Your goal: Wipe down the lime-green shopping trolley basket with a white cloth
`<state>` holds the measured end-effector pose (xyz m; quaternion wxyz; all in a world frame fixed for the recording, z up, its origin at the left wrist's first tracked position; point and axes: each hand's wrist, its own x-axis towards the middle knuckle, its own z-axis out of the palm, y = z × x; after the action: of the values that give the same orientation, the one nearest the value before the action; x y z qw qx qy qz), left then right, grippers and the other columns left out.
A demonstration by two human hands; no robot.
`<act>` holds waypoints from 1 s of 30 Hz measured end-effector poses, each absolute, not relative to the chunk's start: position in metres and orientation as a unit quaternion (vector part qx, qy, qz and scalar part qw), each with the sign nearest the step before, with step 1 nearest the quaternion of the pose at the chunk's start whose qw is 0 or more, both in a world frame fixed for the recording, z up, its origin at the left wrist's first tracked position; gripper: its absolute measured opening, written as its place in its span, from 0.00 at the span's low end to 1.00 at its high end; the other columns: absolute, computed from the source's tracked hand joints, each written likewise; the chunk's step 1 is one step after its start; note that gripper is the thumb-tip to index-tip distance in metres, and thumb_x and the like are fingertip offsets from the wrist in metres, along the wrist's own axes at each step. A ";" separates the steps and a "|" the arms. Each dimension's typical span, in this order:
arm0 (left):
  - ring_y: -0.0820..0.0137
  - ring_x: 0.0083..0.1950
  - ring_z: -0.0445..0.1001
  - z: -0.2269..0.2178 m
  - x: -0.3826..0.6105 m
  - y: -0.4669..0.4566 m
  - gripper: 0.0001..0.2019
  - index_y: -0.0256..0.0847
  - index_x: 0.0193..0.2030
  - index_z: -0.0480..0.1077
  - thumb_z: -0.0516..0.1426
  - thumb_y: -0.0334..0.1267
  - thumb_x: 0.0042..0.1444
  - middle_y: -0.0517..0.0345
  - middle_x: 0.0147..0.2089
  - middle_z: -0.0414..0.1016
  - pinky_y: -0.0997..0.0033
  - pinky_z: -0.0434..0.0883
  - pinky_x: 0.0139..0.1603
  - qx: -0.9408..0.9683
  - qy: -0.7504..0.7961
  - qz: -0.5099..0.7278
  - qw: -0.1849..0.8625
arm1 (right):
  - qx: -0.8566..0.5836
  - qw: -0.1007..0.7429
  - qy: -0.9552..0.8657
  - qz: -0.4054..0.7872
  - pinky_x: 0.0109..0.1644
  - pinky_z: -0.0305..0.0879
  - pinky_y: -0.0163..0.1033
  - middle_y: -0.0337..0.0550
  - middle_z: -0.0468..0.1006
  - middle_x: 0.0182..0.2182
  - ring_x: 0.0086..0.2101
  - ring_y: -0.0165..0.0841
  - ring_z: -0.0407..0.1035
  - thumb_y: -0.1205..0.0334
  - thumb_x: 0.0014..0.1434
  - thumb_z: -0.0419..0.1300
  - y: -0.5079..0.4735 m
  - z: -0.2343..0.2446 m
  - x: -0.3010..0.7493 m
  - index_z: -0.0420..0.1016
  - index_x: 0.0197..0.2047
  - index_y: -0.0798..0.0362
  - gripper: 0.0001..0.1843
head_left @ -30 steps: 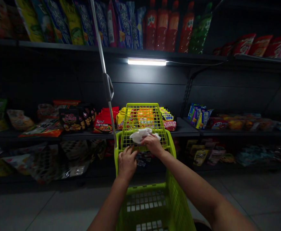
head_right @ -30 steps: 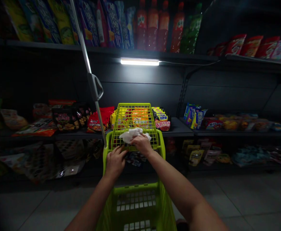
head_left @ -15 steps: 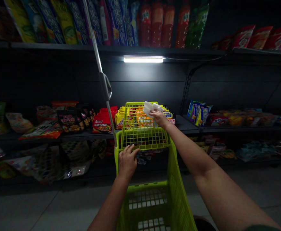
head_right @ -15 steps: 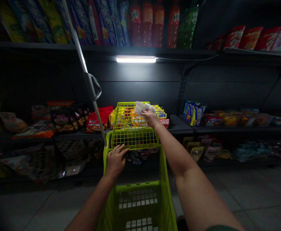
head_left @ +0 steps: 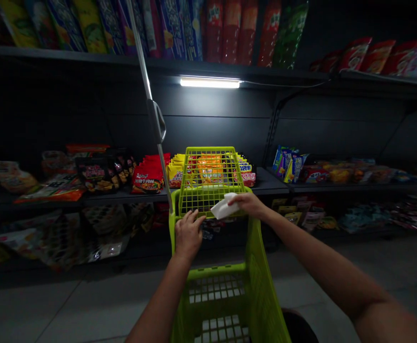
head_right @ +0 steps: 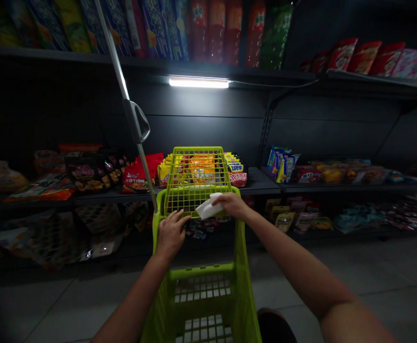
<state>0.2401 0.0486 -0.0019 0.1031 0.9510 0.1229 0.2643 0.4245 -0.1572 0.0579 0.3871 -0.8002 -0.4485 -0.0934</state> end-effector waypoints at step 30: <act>0.54 0.78 0.50 -0.024 0.259 0.046 0.37 0.46 0.71 0.61 0.54 0.23 0.54 0.47 0.78 0.52 0.41 0.49 0.76 0.948 0.077 0.296 0.084 | -0.742 0.355 -0.469 -0.321 0.66 0.62 0.48 0.43 0.81 0.54 0.57 0.37 0.71 0.79 0.57 0.53 -0.106 0.143 0.508 0.83 0.51 0.49 0.26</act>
<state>0.2588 0.0464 -0.0244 0.0838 0.9483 0.0775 0.2962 0.5085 -0.1064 0.1430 0.3548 -0.7423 -0.4691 -0.3210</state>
